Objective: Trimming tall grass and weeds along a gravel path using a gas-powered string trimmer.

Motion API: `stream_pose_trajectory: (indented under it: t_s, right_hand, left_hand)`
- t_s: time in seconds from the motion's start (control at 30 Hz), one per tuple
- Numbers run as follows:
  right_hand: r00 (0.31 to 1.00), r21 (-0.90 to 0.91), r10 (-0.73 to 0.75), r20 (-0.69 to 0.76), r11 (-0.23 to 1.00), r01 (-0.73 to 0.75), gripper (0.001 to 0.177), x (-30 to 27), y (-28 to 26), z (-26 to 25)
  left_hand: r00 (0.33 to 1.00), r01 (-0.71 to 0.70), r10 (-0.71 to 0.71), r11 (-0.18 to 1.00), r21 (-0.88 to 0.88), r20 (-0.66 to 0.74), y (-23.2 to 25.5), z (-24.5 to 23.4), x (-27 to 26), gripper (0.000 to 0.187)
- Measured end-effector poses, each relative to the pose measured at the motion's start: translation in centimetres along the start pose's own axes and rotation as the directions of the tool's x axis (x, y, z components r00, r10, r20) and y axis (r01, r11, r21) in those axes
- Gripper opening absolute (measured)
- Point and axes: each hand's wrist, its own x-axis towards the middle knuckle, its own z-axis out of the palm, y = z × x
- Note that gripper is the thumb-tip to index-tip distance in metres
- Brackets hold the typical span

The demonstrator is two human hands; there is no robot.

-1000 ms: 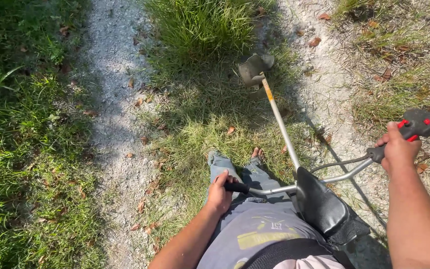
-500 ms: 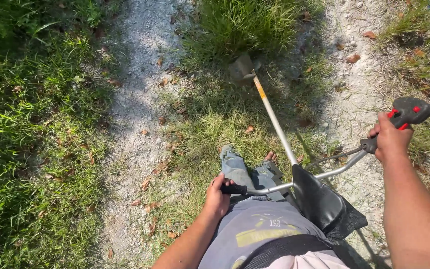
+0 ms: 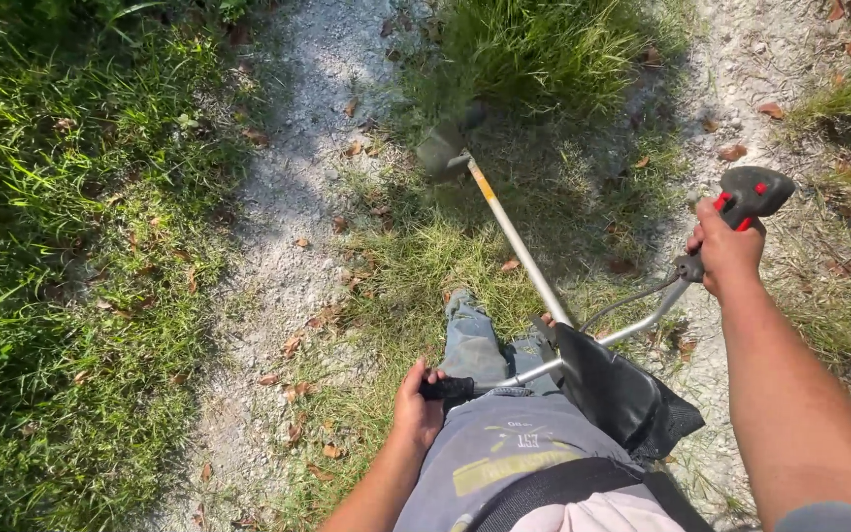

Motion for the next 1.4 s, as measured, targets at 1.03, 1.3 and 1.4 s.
stream_pose_trajectory:
  t_s: [1.03, 1.3, 1.4]
  right_hand:
    - [0.834, 0.267, 0.037, -0.55, 0.954, 0.134, 0.017, -2.4, 13.8, -17.8]
    - [0.771, 0.23, 0.027, -0.636, 0.961, 0.156, 0.027, -2.5, 14.5, -18.7]
    - [0.799, 0.332, 0.1, -0.593, 0.934, 0.13, 0.031, -0.7, 12.6, -17.8]
  left_hand:
    - [0.944, 0.106, -0.237, 0.876, 0.471, 0.229, 1.8, 12.3, 8.6, 0.021]
    - [0.917, 0.112, -0.279, 0.866, 0.488, 0.286, 0.7, 13.2, 11.0, 0.03]
    - [0.926, 0.082, -0.266, 0.835, 0.544, 0.269, 0.6, 13.8, 11.2, 0.027]
